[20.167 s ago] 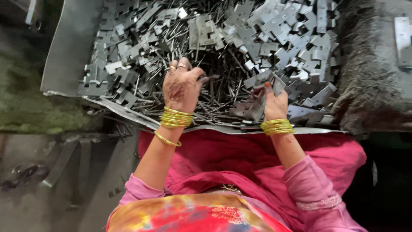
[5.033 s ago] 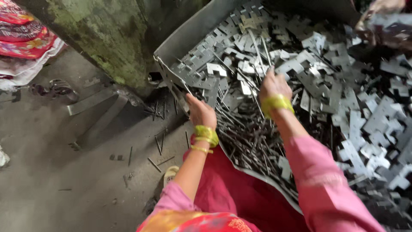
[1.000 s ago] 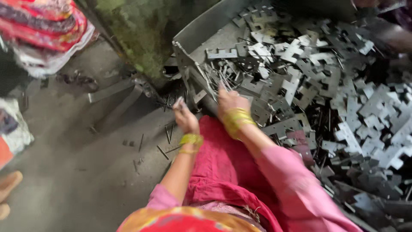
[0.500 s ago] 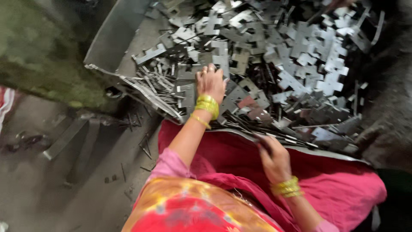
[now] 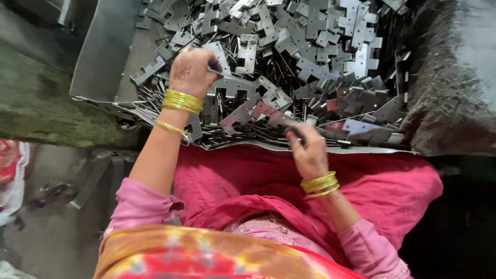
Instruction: The person sits on the floor and sorts small metal brackets and rods from a large pile in a metal bin. They pick up individual pieces, separate them, and place them back into the bin or onto a nearby surface.
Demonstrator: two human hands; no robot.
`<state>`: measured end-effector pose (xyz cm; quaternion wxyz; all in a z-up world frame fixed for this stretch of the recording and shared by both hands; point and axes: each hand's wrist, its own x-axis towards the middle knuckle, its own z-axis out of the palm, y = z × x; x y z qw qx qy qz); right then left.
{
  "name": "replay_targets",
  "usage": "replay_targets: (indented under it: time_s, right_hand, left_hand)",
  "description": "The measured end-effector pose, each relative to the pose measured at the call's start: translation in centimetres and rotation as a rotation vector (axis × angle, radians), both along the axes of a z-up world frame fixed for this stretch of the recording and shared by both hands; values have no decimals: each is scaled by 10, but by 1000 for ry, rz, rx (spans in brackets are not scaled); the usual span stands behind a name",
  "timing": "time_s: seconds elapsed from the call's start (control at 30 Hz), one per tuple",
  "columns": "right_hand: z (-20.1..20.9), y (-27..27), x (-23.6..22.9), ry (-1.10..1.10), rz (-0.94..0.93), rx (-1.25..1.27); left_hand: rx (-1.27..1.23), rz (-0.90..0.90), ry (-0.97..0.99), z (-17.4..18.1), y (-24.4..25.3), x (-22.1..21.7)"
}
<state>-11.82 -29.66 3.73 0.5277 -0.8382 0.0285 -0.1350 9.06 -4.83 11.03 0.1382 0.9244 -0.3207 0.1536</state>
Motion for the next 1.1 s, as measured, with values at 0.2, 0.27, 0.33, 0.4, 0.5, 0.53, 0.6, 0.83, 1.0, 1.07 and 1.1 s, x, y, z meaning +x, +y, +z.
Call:
replay_targets:
  time_s: [0.2,0.27,0.33,0.4,0.5,0.53,0.6,0.83,1.0,1.07,1.1]
  right_hand:
    - [-8,-46,38,-372,108,-398]
    - [-10,-67,40,-16,247,76]
    - [-10,-80,31,159,155,558]
    - [-4,-93,23,118,-171,1029]
    - [6,-105,10,-91,64,1074]
    - [9,-108,10,-68,54,1036]
    - [12,-108,15,-6,37,962]
    - [-24,-43,68,183,304,-916]
    - [-70,4,85,69,529,-1084]
    - [-76,11,83,-15,570,-1037]
    - [-75,12,81,-55,587,-1013]
  left_hand:
    - [150,-260,441,23,-101,-49]
    - [-305,-412,573,-2,-123,-50]
    - [-338,-370,463,-36,-126,-53]
    - [50,-130,102,-68,-121,-53]
    - [215,-176,199,-102,-95,-54]
    - [228,-122,226,-105,-87,-48]
    - [252,-7,294,-107,-70,-38]
    - [-233,227,33,-90,-35,-56]
    - [-475,416,143,-89,-12,-96]
    - [-564,431,153,-87,-1,-103]
    - [-609,437,160,-85,3,-104]
